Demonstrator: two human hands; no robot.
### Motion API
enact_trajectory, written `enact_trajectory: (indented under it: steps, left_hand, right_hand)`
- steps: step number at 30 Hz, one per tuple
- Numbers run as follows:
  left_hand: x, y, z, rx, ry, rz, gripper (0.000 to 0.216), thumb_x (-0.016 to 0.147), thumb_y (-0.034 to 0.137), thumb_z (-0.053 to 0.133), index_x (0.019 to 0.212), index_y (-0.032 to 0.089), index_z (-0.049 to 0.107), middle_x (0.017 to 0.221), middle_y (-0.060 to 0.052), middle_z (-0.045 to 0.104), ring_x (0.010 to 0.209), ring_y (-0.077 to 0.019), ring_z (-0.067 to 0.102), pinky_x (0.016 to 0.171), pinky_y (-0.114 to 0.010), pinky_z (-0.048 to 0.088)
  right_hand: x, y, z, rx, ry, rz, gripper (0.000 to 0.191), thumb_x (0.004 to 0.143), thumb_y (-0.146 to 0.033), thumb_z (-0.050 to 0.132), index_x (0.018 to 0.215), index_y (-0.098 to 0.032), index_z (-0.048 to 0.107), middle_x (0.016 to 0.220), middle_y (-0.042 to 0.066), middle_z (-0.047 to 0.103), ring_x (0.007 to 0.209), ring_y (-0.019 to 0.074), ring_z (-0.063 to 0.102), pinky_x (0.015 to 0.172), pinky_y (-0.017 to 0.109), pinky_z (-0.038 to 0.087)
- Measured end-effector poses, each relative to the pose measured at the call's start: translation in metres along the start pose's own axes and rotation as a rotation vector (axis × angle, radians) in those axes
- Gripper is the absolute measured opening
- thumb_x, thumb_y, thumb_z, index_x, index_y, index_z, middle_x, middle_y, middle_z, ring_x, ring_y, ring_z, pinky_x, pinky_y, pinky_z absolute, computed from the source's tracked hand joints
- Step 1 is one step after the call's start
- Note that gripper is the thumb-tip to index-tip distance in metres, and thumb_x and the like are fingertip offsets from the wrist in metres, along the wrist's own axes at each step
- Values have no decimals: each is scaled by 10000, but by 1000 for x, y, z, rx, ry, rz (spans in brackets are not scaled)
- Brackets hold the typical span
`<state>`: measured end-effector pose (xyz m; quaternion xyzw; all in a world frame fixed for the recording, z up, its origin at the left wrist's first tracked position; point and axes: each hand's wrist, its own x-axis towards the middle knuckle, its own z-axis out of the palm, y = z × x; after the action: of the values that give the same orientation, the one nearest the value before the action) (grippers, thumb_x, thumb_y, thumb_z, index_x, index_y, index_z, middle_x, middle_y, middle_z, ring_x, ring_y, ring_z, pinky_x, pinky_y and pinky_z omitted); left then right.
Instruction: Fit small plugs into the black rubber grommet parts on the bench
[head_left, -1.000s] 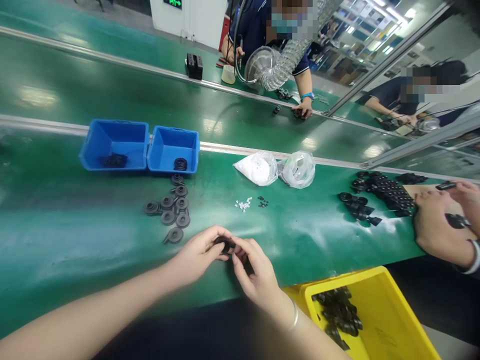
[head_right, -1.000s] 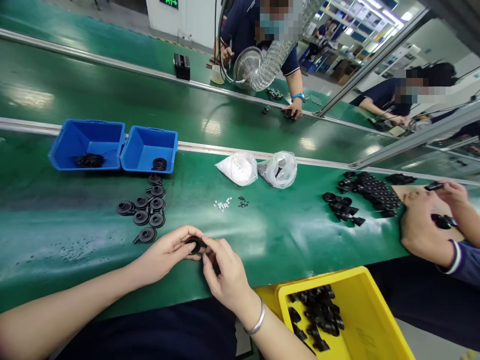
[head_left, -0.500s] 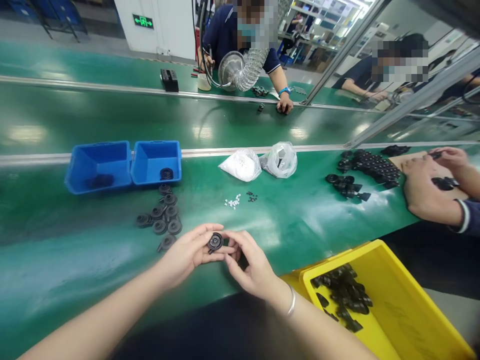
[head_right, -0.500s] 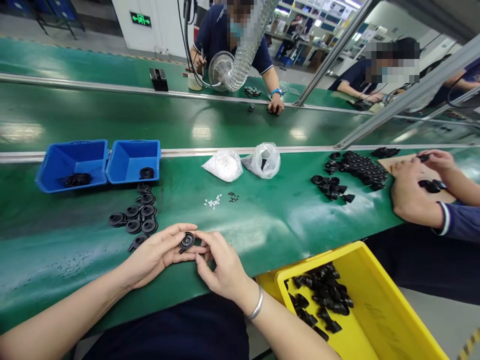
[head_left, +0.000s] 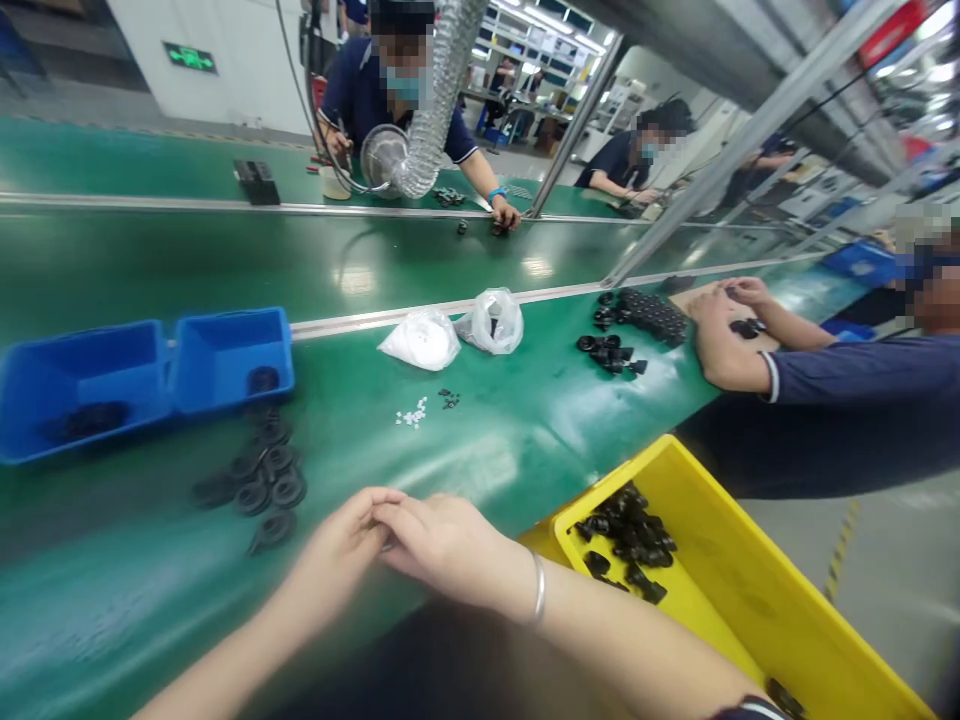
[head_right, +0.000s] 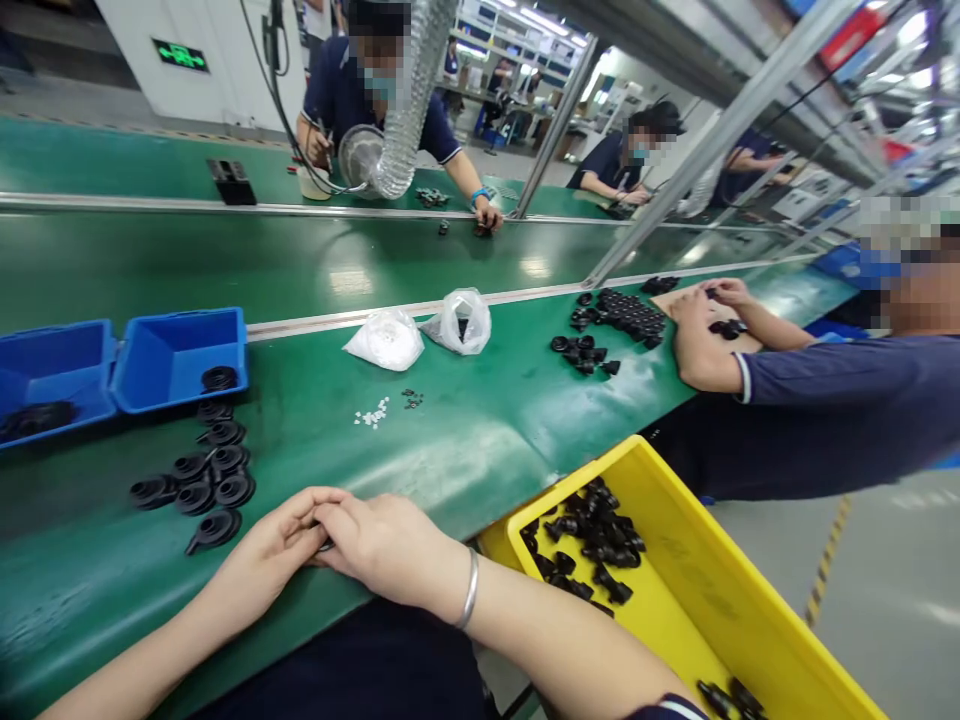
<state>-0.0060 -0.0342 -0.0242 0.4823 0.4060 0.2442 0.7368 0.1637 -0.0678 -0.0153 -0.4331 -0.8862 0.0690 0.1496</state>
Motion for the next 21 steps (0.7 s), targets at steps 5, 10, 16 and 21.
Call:
enact_trajectory:
  steps: [5,10,16,21]
  left_hand:
    - [-1,6,0,-82,-32,-110,362,808,315,633,1138,194,543,1053,-66,672,996,-238,626,845,-338,503]
    - [-3,14,-1,-352,-95,-147,329,885,338,558,1177,187,538,1058,-83,662,975,-242,649,890,-424,518]
    - [-1,14,1,-268,-107,-134,338,832,330,640,1129,184,572,1047,-80,664,899,-223,672,828,-395,547]
    - [1,14,2,-227,-83,-159,267,819,289,653,1045,163,587,954,-57,680,791,-165,664,749,-299,538]
  right_hand:
    - [-2,5,1,151,35,54,382,931,-472,475,1136,-154,532,904,67,688,790,182,675,675,278,513]
    - [0,12,-1,328,36,153,333,902,-403,562,1140,-170,550,937,62,695,763,166,663,680,264,501]
    - [2,12,-2,396,63,163,352,910,-385,554,1196,-181,539,1028,78,693,783,156,673,692,257,511]
    - [4,7,-3,307,54,136,457,909,-449,532,1254,-151,489,1058,112,685,856,196,682,720,290,526]
